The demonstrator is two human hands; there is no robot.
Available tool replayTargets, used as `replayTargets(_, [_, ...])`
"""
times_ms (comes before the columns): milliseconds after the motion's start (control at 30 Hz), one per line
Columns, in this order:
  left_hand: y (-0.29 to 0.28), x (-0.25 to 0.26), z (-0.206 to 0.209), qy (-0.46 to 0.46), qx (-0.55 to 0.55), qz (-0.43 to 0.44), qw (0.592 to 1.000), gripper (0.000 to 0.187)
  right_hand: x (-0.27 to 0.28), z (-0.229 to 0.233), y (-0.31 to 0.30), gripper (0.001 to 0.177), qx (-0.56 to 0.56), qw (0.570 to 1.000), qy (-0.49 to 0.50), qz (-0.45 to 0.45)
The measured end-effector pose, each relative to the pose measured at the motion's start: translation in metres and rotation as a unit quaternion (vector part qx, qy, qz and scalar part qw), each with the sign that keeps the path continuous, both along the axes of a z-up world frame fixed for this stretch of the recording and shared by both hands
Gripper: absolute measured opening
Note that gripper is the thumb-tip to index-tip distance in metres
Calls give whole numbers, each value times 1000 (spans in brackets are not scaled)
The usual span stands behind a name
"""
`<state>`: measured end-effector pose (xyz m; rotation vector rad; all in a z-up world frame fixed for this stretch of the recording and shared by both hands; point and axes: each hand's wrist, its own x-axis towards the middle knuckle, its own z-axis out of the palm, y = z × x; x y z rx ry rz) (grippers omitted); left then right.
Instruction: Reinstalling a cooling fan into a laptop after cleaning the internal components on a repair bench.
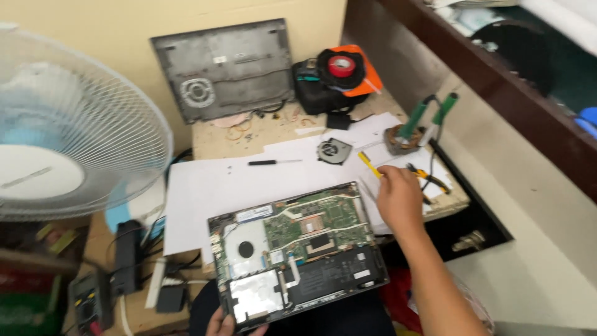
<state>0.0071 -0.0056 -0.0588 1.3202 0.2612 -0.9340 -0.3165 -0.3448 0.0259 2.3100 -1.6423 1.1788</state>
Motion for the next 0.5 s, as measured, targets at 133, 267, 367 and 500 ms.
replayTargets(133, [10,15,11,73,-29,-46,996,48,58,72,84,28,91,987,-97,93])
replayTargets(267, [5,2,67,107,-15,-7,994,46,105,84,137,32,235,952,-82,176])
replayTargets(367, [5,-2,66,100,-14,5,995,54,117,75,142,27,165,958,-42,231])
replayTargets(500, [7,-1,43,93,-35,21,995,54,119,72,126,25,168,961,-15,220])
